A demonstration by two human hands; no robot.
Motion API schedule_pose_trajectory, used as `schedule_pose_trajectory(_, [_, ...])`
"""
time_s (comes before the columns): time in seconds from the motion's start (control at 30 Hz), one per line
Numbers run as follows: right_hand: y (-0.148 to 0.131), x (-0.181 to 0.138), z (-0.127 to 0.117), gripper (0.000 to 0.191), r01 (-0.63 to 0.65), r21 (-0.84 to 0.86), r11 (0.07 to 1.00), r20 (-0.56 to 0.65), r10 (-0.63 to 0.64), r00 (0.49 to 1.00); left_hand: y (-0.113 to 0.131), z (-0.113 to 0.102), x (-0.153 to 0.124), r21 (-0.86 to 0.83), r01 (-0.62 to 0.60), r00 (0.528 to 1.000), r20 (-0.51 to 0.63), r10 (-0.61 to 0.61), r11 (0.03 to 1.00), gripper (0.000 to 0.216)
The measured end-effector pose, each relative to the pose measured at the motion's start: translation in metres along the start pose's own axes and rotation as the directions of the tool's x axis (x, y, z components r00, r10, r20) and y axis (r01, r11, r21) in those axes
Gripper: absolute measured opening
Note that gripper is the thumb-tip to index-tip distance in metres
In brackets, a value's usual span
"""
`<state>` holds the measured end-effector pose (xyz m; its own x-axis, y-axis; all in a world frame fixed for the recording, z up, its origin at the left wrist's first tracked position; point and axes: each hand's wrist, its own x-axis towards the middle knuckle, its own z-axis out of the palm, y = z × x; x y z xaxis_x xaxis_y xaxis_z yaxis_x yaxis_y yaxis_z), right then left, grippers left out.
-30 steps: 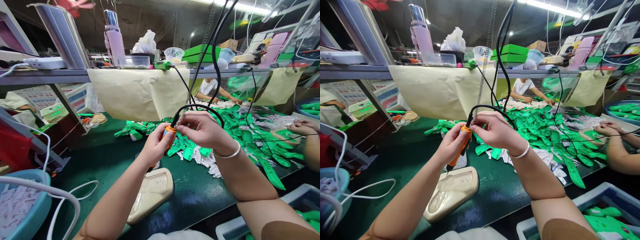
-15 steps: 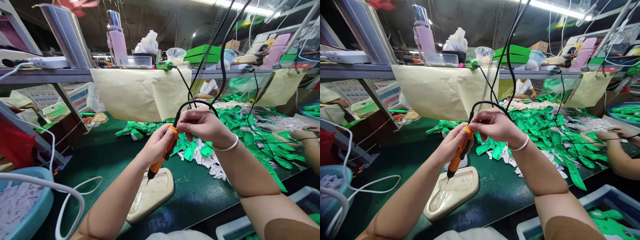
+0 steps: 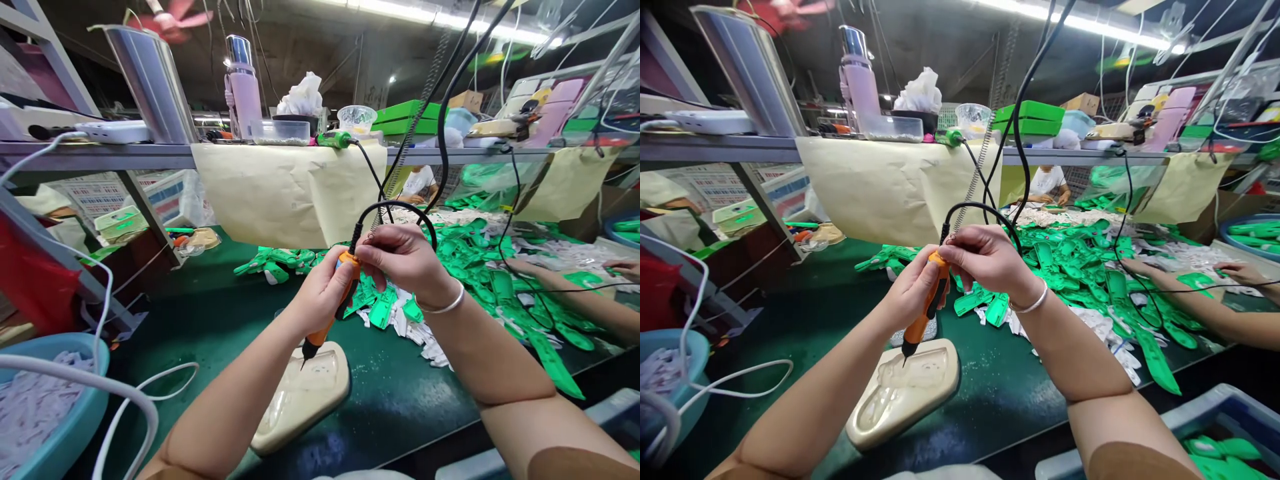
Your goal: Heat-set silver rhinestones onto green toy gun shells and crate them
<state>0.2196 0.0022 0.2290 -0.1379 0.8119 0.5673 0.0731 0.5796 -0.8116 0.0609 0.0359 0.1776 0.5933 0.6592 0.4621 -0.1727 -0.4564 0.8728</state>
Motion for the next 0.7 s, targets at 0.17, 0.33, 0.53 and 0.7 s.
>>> schedule_pose_trajectory(0.17, [-0.003,0.0,0.005,0.044,-0.023,-0.01,1.0,0.042,0.024,0.999,-0.003,0.001,0.0,0.087,-0.093,0.996,0.021,0.091,0.992,0.056])
schedule_pose_trajectory(0.33, [-0.004,-0.004,-0.005,0.048,-0.011,0.002,1.0,-0.034,0.011,0.999,-0.014,-0.004,0.005,0.069,-0.096,0.993,-0.063,0.1,0.993,0.053])
schedule_pose_trajectory(0.53, [0.038,-0.013,-0.022,0.047,-0.164,0.048,0.985,-0.196,0.171,0.966,-0.032,-0.005,0.018,0.138,-0.041,0.995,-0.086,0.053,0.99,0.048])
schedule_pose_trajectory(0.7, [0.063,-0.029,-0.017,0.052,-0.239,-0.059,0.969,-0.371,0.201,0.907,-0.034,0.004,0.021,0.153,-0.045,0.992,-0.106,0.062,0.987,0.043])
